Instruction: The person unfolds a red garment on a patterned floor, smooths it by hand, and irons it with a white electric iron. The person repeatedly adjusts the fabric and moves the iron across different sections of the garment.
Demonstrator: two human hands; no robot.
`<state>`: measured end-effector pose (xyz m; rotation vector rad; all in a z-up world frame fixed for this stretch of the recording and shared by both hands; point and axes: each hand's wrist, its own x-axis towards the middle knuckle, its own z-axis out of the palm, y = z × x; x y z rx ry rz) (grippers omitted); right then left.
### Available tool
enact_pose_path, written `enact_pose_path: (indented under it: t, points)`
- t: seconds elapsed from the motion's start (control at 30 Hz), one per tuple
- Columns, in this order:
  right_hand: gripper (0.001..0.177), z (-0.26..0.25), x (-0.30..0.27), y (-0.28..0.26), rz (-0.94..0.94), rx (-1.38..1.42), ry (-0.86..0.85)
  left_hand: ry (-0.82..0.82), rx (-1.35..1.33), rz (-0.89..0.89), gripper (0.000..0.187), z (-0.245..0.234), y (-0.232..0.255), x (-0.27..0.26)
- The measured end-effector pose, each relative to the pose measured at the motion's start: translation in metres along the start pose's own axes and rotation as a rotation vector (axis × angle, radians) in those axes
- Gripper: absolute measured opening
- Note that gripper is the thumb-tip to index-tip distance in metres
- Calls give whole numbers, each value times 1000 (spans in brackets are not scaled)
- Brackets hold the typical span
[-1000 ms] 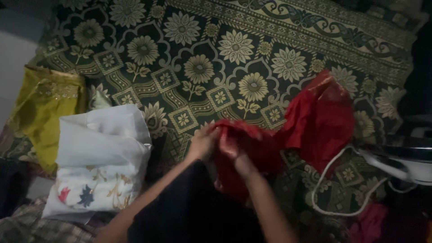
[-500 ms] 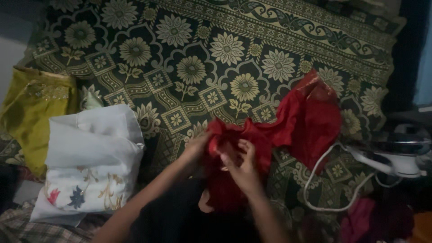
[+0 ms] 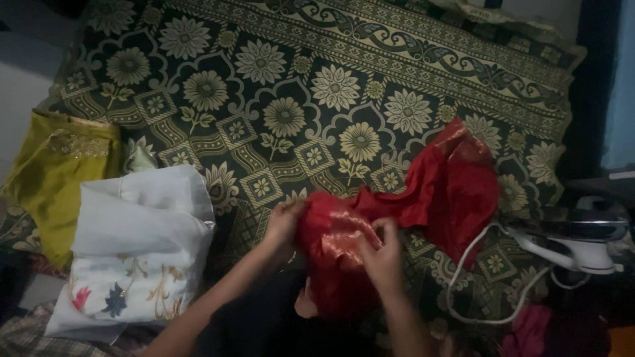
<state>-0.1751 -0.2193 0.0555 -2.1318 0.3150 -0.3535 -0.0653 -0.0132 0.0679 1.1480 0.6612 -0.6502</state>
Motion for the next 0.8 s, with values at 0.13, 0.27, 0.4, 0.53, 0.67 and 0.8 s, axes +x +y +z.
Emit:
enact_pose_path:
  t: [0.13, 0.27, 0.4, 0.53, 0.67, 0.8]
  points:
    - [29, -6, 15, -22, 256, 73, -25, 99, 55, 34, 45, 9, 8, -11]
    - [42, 0, 32, -60, 283, 220, 31, 64, 143, 172, 43, 6, -27, 7]
    - [62, 15, 29, -118, -21, 752, -178, -20, 164, 304, 42, -14, -45, 71]
    - [55, 22, 14, -145, -333, 568, -340, 81, 305, 651, 41, -71, 42, 158]
    - [33, 20, 17, -81, -108, 178, -305, 491, 24, 332, 47, -122, 80, 149]
    - [33, 9, 15, 0, 181, -47, -352, 653, 649, 874, 37, -130, -1, 104]
